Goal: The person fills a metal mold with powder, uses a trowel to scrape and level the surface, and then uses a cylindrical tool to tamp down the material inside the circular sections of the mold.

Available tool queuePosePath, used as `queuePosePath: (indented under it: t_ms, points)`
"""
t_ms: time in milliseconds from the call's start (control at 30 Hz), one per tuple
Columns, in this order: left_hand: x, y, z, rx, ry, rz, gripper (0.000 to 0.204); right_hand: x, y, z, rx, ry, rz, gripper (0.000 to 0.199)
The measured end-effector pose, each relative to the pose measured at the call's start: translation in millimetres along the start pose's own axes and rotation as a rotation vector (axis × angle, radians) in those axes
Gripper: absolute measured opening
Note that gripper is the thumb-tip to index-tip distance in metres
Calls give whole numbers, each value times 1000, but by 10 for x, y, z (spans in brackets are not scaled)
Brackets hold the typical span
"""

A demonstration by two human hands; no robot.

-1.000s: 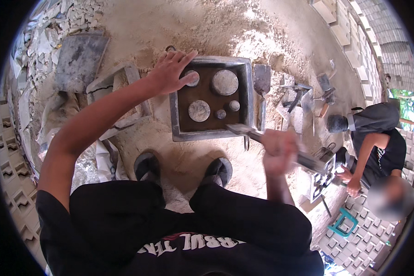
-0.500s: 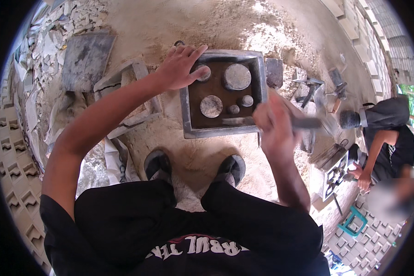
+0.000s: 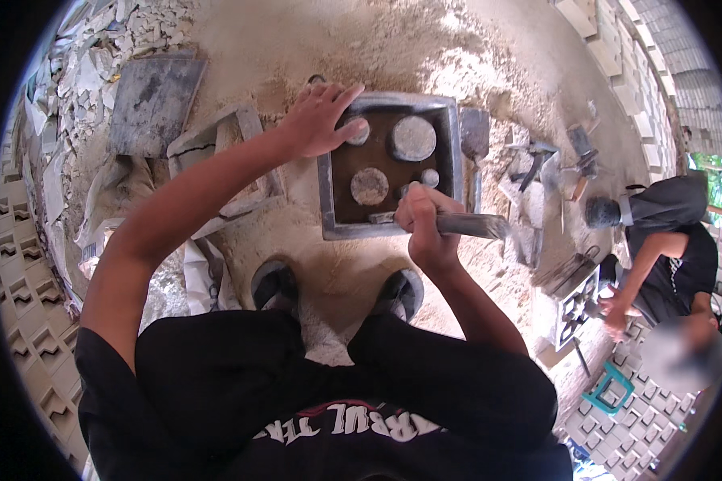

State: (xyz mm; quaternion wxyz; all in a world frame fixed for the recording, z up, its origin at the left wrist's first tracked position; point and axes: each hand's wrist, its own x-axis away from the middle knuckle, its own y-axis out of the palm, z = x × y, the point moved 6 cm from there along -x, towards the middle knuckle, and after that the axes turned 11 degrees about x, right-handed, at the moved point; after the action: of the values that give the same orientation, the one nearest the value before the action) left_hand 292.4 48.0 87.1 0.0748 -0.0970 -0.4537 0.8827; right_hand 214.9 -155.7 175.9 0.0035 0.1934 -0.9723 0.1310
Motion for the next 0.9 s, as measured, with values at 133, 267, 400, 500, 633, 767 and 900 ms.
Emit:
queuePosePath:
  t_ms: [133,267,400,500,633,767,900]
  points:
    - [75,-9,-50,19,-21,3,64,-32,15,-456,-85,63,34,42]
    - [58,5,-11,23,-21,9,64,22,131,-144,180,-234,31,34]
    - [70,48,-130,49,-46,-41,69,-68,283,-454,226,-29,-21,33]
    - [71,7,-66,59,-42,-9,70,111,324,-531,158,-229,25,40]
    - [19,47,1,81,-23,-35,70,-2,561,-318,379,-308,-163,38]
    - [81,9,-87,58,7,42,63,26,524,-739,118,-112,-41,35]
    - [41,52,-102,28,41,61,54,-5,754,-287,364,-356,-122,32]
